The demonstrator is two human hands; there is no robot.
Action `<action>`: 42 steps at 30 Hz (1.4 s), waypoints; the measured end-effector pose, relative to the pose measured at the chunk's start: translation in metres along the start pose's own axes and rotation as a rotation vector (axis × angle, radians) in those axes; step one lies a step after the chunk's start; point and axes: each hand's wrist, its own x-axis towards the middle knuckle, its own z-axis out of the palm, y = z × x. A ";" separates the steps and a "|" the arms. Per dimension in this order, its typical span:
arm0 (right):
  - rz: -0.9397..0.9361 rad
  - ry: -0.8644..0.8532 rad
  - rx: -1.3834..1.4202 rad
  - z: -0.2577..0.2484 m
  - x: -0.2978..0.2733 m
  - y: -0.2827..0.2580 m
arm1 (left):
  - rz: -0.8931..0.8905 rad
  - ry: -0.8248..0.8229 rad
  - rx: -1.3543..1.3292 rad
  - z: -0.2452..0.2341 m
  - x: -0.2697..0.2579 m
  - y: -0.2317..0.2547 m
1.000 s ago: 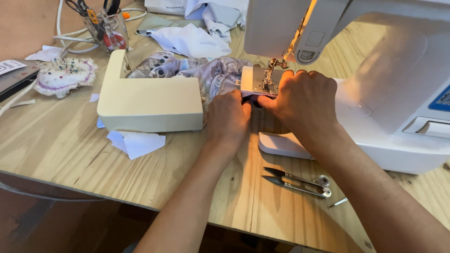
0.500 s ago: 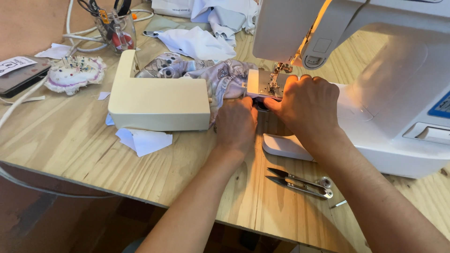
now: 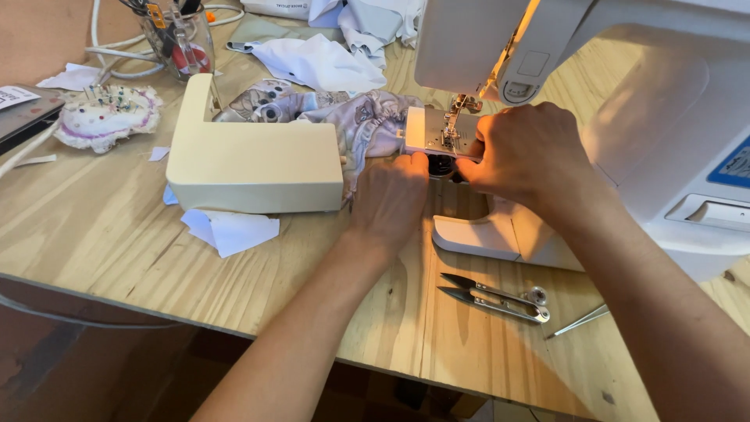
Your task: The person removes the bobbin case from a sewing machine and cleans the bobbin area using tweezers and a small piece of white cloth. They then reinsert the bobbin case and continue cleaning the machine's interior.
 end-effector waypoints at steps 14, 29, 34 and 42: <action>0.009 0.107 0.077 0.017 -0.016 0.005 | -0.131 -0.003 -0.176 -0.063 0.050 0.009; 0.014 0.182 0.092 0.023 -0.020 -0.001 | -0.537 -0.116 -0.538 -0.044 0.047 0.011; 0.003 0.223 0.100 0.024 -0.021 -0.001 | -0.447 -0.150 -0.543 -0.045 0.048 0.010; -0.017 0.275 0.109 0.032 -0.021 0.002 | -0.274 -0.181 -0.463 -0.048 0.045 0.003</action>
